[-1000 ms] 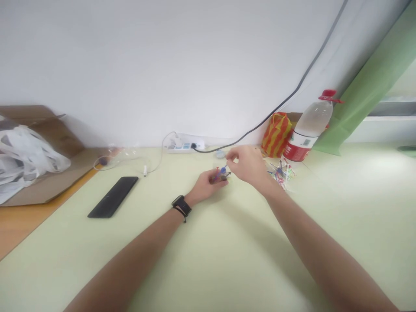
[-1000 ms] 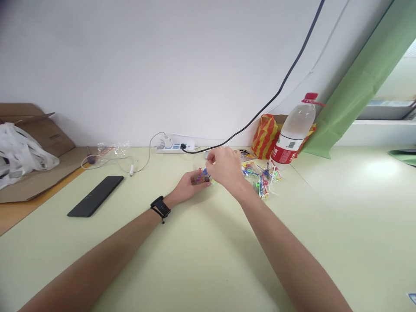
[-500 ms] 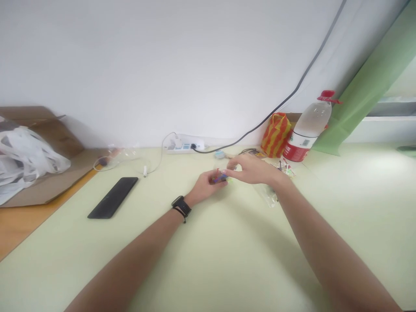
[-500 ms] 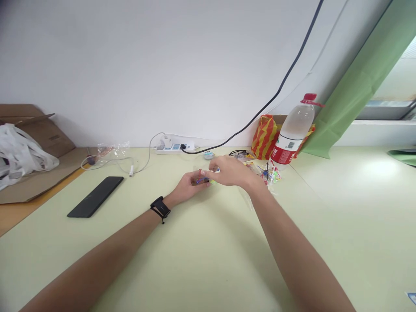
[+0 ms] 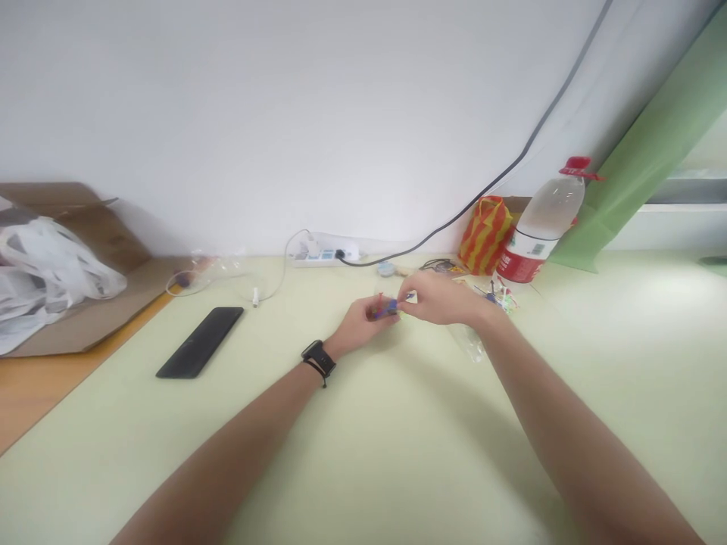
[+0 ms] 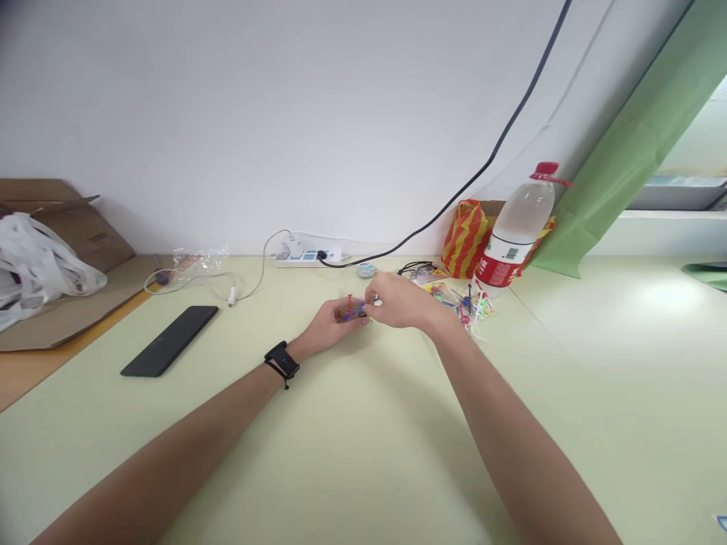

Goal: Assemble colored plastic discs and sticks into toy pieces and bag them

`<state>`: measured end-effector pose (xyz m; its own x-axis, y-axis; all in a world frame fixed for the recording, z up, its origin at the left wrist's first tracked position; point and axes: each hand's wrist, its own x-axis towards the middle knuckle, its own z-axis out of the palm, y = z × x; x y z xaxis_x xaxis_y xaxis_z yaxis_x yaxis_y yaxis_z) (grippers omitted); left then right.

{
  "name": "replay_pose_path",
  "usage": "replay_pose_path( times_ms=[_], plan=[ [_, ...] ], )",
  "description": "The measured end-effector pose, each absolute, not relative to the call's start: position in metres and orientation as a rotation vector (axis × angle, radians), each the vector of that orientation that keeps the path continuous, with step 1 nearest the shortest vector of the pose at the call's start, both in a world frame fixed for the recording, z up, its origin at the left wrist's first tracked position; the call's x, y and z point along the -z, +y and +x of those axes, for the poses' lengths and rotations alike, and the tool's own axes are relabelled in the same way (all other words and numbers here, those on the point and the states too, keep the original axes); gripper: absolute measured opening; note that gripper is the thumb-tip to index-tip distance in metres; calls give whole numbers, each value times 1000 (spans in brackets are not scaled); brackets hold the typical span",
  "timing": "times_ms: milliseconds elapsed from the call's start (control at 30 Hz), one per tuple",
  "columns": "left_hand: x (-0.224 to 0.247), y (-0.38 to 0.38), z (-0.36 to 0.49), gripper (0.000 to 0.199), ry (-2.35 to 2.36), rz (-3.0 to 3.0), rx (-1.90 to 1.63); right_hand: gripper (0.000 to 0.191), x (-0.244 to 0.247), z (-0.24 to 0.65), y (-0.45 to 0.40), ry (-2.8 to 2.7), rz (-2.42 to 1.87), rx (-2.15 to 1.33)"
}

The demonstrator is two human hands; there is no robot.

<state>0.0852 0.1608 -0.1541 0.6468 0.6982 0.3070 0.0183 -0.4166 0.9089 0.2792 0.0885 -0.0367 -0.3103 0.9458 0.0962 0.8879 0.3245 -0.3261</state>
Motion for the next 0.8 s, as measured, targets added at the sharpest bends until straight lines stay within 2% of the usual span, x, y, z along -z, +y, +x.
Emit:
replay_pose_path(
  times_ms=[133, 267, 400, 667, 800],
  plan=[
    [154, 161, 85, 30, 577, 1845, -837, 19, 32, 281, 88, -2285, -1582, -391],
    [157, 162, 85, 33, 584, 1832, -828, 16, 35, 282, 87, -2291, -1701, -276],
    [156, 162, 85, 32, 580, 1839, -828, 15, 38, 280, 86, -2335, -1763, -306],
    [153, 162, 86, 35, 560, 1770, -845, 26, 29, 281, 86, -2250, -1472, -446],
    [153, 162, 86, 31, 541, 1797, -859, 25, 33, 281, 88, -2343, -1470, -576]
  ],
)
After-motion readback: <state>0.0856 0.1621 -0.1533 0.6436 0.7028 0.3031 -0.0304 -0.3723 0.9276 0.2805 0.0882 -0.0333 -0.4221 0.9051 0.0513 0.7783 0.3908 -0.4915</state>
